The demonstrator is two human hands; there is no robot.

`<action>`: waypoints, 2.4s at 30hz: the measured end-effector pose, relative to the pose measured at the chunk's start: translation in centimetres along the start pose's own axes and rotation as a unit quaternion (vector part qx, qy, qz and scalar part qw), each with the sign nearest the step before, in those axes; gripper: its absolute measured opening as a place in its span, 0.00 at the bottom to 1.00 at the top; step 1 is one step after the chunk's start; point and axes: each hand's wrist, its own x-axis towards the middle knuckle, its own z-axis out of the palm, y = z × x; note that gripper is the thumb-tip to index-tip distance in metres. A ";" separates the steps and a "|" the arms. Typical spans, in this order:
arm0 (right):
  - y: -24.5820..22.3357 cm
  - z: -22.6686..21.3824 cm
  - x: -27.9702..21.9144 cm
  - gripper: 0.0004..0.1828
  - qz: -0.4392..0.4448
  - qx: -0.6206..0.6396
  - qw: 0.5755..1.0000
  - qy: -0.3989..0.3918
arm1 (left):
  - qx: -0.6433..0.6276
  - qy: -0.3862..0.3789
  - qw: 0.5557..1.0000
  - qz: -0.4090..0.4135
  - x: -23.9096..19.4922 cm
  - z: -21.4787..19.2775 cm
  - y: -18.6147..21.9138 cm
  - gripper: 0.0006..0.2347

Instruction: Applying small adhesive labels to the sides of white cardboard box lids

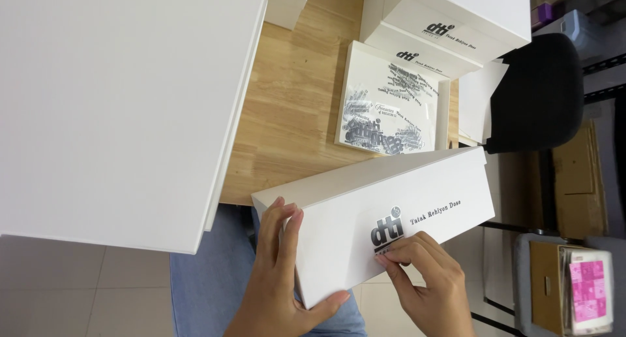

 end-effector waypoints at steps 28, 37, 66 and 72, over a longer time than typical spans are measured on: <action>-1.0 0.5 -0.2 0.03 -0.024 -0.074 0.997 0.010 | 0.011 0.039 0.999 0.019 0.1 0.0 0.4 0.45; -0.1 0.7 -1.3 0.02 -0.040 -0.179 0.983 -0.007 | 0.023 0.052 0.998 0.030 0.1 0.2 0.3 0.45; -1.6 0.2 0.1 0.01 0.005 -0.128 0.992 0.007 | 0.034 0.056 0.998 0.013 0.3 0.3 0.4 0.43; -0.8 0.3 -0.5 0.02 -0.033 -0.185 0.982 -0.011 | 0.026 0.047 0.998 0.010 0.4 0.2 0.5 0.44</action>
